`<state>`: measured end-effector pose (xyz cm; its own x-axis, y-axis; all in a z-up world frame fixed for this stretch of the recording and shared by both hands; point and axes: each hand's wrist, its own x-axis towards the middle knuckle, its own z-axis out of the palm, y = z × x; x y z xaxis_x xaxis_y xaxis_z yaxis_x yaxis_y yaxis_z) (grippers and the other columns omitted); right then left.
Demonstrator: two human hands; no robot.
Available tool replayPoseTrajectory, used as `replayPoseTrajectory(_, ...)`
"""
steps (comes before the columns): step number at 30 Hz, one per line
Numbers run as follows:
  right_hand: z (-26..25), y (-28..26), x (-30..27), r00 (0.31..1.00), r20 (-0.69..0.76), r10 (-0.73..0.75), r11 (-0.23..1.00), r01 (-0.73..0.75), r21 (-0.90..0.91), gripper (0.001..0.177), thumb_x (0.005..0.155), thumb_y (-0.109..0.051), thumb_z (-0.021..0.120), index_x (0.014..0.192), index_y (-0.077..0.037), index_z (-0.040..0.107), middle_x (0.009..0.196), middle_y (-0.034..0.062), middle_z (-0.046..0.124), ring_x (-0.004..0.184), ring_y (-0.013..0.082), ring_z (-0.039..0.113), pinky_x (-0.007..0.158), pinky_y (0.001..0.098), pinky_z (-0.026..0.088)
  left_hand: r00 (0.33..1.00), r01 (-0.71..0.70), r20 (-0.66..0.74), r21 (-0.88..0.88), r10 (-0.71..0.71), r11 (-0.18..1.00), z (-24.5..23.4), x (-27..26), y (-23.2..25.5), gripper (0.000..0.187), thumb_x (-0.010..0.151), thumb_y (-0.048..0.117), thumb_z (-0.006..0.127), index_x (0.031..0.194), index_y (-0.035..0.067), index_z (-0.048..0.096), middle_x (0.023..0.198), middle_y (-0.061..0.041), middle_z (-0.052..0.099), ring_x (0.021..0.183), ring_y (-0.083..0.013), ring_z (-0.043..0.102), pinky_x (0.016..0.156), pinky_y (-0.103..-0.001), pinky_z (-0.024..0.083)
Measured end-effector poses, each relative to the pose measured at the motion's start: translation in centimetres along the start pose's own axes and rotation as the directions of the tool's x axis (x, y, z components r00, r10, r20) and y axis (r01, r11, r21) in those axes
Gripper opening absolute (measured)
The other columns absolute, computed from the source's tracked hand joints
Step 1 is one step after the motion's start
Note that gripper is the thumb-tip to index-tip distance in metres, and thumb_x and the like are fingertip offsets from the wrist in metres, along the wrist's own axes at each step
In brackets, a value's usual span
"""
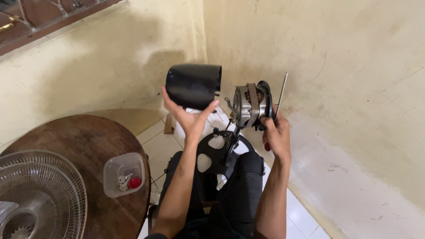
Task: The person disassembles a standing fan motor housing using a screwdriver, removes the rear cover, and then reassembles it by aligning the cover and tightening the screws. The fan blades and cage are visible on a nearby table.
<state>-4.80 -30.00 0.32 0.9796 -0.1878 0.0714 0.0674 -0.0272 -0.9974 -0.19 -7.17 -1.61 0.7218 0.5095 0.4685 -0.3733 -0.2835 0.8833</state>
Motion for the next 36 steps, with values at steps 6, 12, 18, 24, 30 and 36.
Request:
replayPoseTrajectory(6,1.7,0.4,-1.2,0.981,-0.193,0.021,1.000,-0.018,0.016,0.043,0.096,-0.016,0.063,0.136,-0.002,0.065,0.057,0.0052,0.053,0.033,0.0093,0.044,0.032,0.0274,0.031,0.996,0.065,0.066,-0.045,-0.062,0.997,1.7,1.2,-3.2,0.143,0.062,0.026,0.104,0.164,0.002,0.007,0.158,-0.027,0.022,0.148,-0.0380,0.034,0.123,-0.048,0.035)
replayPoseTrajectory(12,4.2,0.6,-4.0,0.929,-0.362,-0.074,0.995,0.092,0.033,0.039,0.095,-0.023,0.074,0.124,0.003,0.069,0.090,0.0073,0.075,0.037,0.0066,0.047,0.032,0.0258,0.031,0.972,0.111,0.229,-0.235,-0.056,0.966,3.4,2.1,-7.3,0.135,0.064,0.030,0.101,0.162,-0.003,0.014,0.159,-0.027,0.031,0.149,-0.0367,0.037,0.126,-0.044,0.033)
replayPoseTrajectory(18,4.4,0.7,-4.3,0.924,-0.381,-0.025,1.000,0.025,-0.004,0.033,0.095,-0.020,0.073,0.117,0.003,0.072,0.090,0.0087,0.077,0.034,0.0074,0.046,0.031,0.0260,0.030,0.917,0.155,0.394,-0.205,-0.064,0.966,3.5,3.0,-8.7,0.134,0.064,0.034,0.098,0.163,-0.003,0.015,0.160,-0.026,0.035,0.148,-0.0348,0.041,0.124,-0.043,0.034)
replayPoseTrajectory(24,4.9,2.0,-4.1,0.899,-0.417,-0.136,0.990,0.113,-0.080,0.030,0.098,-0.019,0.074,0.117,0.004,0.074,0.087,0.0077,0.076,0.044,0.0045,0.047,0.039,0.0238,0.033,0.915,0.172,0.398,-0.229,-0.069,0.958,1.6,2.6,-7.5,0.135,0.064,0.031,0.097,0.163,0.000,0.012,0.159,-0.025,0.033,0.147,-0.0353,0.042,0.121,-0.044,0.041)
replayPoseTrajectory(30,5.2,2.2,-4.1,0.885,-0.445,-0.138,0.989,0.095,-0.117,0.029,0.098,-0.019,0.073,0.113,0.005,0.074,0.079,0.0060,0.073,0.046,0.0034,0.047,0.040,0.0236,0.033,0.875,0.374,0.453,-0.413,-0.169,0.830,-0.5,0.9,-5.0,0.136,0.064,0.025,0.094,0.163,0.007,0.003,0.156,-0.022,0.032,0.142,-0.0343,0.046,0.110,-0.048,0.056)
replayPoseTrajectory(36,5.1,1.4,-4.3,0.887,-0.444,-0.127,0.991,0.092,-0.100,0.028,0.099,-0.020,0.073,0.111,0.005,0.074,0.077,0.0057,0.071,0.044,0.0045,0.046,0.038,0.0247,0.031,0.919,0.273,0.366,-0.315,-0.149,0.909,-1.7,-0.8,-4.0,0.134,0.067,0.023,0.095,0.164,0.007,0.003,0.160,-0.020,0.026,0.143,-0.0331,0.045,0.106,-0.048,0.055)
